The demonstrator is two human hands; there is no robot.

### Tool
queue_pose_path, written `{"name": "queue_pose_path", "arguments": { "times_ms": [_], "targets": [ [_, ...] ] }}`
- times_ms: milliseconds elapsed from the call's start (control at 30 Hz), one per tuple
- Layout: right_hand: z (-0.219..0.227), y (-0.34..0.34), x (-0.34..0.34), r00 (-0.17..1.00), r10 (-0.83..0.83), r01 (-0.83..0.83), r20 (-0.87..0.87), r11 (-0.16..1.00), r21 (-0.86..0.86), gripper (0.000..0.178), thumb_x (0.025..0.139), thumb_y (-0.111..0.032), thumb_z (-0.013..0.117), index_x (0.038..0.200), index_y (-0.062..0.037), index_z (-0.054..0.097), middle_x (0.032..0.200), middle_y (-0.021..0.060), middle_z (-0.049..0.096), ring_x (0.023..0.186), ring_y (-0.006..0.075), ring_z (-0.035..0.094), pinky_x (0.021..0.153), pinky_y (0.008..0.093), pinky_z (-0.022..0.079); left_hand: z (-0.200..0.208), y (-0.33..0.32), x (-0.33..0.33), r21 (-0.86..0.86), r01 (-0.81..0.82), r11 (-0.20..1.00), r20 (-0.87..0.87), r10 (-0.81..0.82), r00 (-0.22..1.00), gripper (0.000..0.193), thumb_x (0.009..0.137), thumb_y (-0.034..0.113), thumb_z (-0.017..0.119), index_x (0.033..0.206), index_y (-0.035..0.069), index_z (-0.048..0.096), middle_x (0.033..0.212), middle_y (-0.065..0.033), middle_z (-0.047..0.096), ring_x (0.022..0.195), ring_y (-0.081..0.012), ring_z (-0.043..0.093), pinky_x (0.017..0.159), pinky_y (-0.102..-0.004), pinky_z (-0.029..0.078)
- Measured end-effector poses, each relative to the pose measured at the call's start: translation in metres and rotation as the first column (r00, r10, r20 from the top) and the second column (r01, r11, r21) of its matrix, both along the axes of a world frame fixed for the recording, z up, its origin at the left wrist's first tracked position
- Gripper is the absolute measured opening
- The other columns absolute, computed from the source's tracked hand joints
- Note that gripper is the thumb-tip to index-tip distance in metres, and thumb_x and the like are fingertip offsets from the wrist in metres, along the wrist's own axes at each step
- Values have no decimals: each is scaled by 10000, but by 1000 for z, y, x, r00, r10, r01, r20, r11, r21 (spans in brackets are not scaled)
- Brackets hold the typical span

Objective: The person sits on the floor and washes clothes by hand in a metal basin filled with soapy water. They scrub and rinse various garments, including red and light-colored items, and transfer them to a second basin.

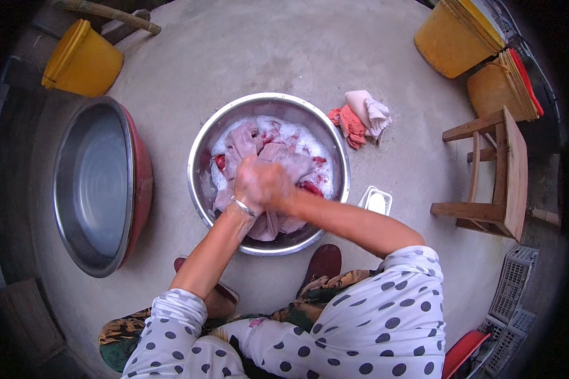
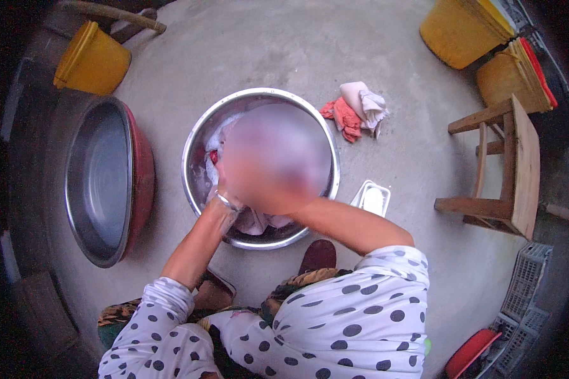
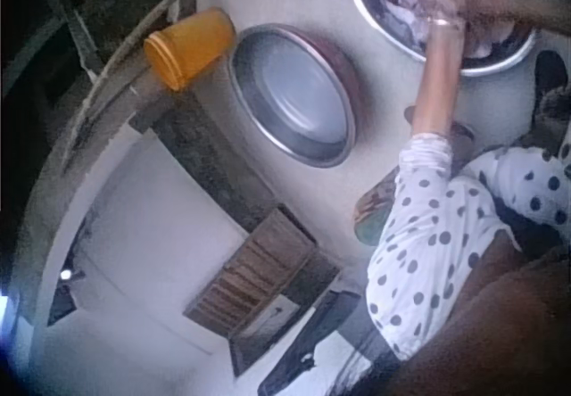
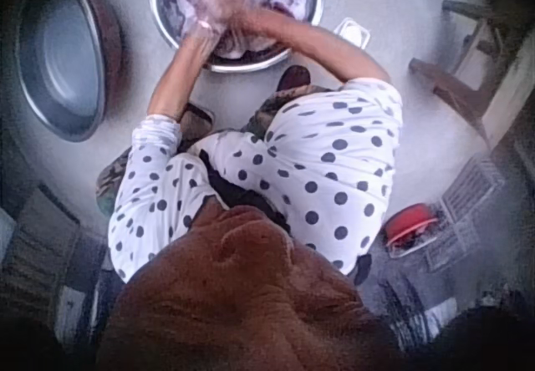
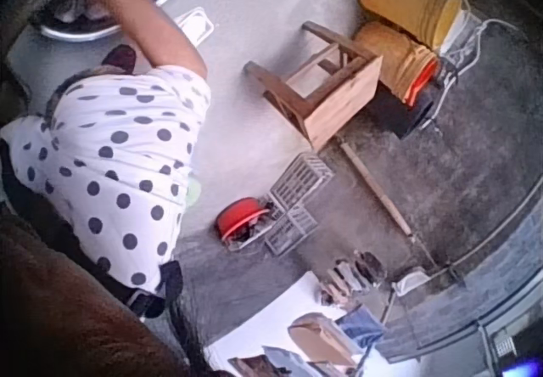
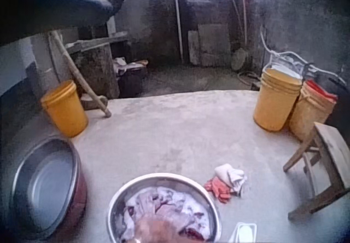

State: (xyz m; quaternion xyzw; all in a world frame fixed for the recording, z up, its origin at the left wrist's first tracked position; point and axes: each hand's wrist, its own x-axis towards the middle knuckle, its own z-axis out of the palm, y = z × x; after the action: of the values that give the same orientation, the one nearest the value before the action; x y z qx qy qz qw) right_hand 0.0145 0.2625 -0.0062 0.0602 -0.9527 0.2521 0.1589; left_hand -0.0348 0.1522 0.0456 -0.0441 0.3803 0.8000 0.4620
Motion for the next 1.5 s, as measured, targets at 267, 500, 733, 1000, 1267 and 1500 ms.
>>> {"name": "queue_pose_path", "arguments": {
  "times_ms": [267, 500, 733, 1000, 1267, 1500],
  "targets": [
    [108, 30, -28, 933, 3, 266, 360, 669, -694, 286, 808, -317, 580, 875, -39, 555, 723, 63, 571, 663, 166, 512, 618, 331, 428, 73, -18, -47, -500, 313, 807, -513, -567, 644, 419, 790, 324, 616, 1022, -21, 570, 989, -71, 597, 916, -117, 557, 794, -253, 431],
    [133, 43, -25, 858, 408, -29, 312, 645, -764, 654, 574, -435, 764, 1050, -32, 567, 923, 63, 567, 921, 145, 508, 817, 286, 398, 127, -35, -90, -115, 529, 841, -288, -538, 792, 655, 582, 145, 531, 1191, -79, 442, 1053, -173, 582, 910, -233, 597, 852, -305, 466],
    [100, 59, -20, 967, 151, 200, 204, 42, -979, 330, 730, -148, 602, 1049, -64, 578, 1115, 70, 542, 933, 159, 546, 759, 295, 460, 85, -40, -72, -98, 360, 928, -175, -372, 912, 587, 646, 91, 500, 1212, -46, 420, 1121, -158, 546, 1008, -264, 557, 893, -382, 451],
    [147, -35, -19, 994, -49, 27, -93, 975, -221, 181, 688, -231, 594, 759, -65, 589, 785, 127, 578, 733, 292, 589, 669, 373, 480, 5, -20, -61, 501, 218, 838, 244, -378, 893, 456, 822, 419, 554, 1130, 89, 494, 1081, -82, 543, 955, -202, 556, 841, -367, 475],
    [110, -11, -25, 963, -176, 135, -201, 970, -202, 269, 823, -196, 512, 581, -80, 489, 524, 131, 501, 469, 282, 536, 399, 401, 399, 49, 18, 0, -14, -7, 1000, 138, 9, 990, 263, 879, 294, 448, 1005, 88, 552, 944, -76, 587, 871, -180, 593, 797, -313, 496],
    [97, 13, -36, 939, -230, 205, -255, 971, -121, 244, 814, -159, 502, 584, -84, 466, 522, 114, 479, 450, 261, 517, 413, 399, 400, 51, 16, -7, -51, -23, 998, 161, 31, 987, 229, 876, 232, 449, 1002, 80, 566, 955, -54, 598, 877, -168, 594, 781, -328, 503]
  ]
}}
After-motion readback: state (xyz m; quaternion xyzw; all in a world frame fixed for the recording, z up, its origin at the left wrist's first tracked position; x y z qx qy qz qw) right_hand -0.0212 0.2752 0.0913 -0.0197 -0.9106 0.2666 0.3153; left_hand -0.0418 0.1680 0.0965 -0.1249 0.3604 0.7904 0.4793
